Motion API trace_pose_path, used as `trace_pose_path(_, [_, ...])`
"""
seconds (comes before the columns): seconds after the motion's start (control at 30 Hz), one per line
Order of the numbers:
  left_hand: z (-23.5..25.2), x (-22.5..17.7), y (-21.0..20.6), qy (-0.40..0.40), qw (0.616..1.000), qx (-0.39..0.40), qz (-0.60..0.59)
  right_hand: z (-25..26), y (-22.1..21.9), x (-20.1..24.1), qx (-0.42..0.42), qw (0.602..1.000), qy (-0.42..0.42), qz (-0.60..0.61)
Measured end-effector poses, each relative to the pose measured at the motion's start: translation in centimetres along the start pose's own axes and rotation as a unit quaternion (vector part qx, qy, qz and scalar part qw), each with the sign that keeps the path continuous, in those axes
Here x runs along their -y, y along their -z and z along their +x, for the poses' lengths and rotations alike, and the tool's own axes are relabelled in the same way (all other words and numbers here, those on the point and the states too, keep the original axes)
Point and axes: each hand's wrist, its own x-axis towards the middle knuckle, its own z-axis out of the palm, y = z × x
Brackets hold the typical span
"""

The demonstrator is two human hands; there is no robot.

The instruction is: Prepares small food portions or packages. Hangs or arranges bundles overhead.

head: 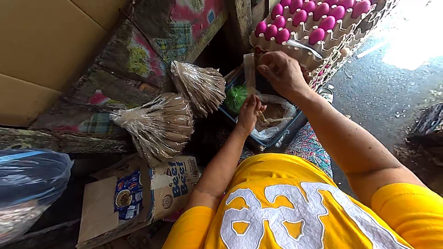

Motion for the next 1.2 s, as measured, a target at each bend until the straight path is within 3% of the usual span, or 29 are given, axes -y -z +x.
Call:
trace_pose_path(0.13, [0.5,-0.5,0.3,-0.009,0.997,-0.073,-0.038,-5.0,-1.9,-2.7,0.190,0.972,-0.096,0.097])
trace_pose_path(0.2, [0.4,-0.6,0.4,-0.012,0.995,-0.080,-0.059,-7.2,-3.3,-4.5,0.237,0.949,-0.131,0.164])
trace_pose_path(0.33, [0.0,-0.1,0.2,-0.008,0.991,-0.098,-0.089,-8.7,-4.2,-4.4,0.203,0.931,-0.197,0.231])
trace_pose_path(0.63, [-0.7,-0.6,0.4,-0.018,0.987,-0.111,-0.116,-10.0,-6.4,-3.8,0.144,0.906,-0.230,0.325])
trace_pose_path(0.8, [-0.7,-1.4,1.0,-0.072,0.993,-0.082,-0.039,-11.5,-6.1,-5.2,0.152,0.936,-0.229,0.219])
trace_pose_path(0.9, [-1.4,-2.4,2.1,-0.151,0.967,-0.028,0.203,-12.4,-5.3,-5.1,0.167,0.945,-0.245,0.140])
trace_pose_path(0.97, [-0.5,-0.9,3.3,-0.143,0.939,-0.028,0.311,-13.0,-4.9,-4.8,0.172,0.953,-0.230,0.098])
trace_pose_path(1.13, [1.3,1.1,2.7,-0.108,0.923,0.039,0.368,-12.4,-2.7,-2.3,0.051,0.996,-0.076,-0.022])
trace_pose_path(1.2, [1.1,0.7,1.7,-0.086,0.916,0.051,0.388,-11.7,-2.1,-1.2,0.038,0.997,-0.005,-0.063])
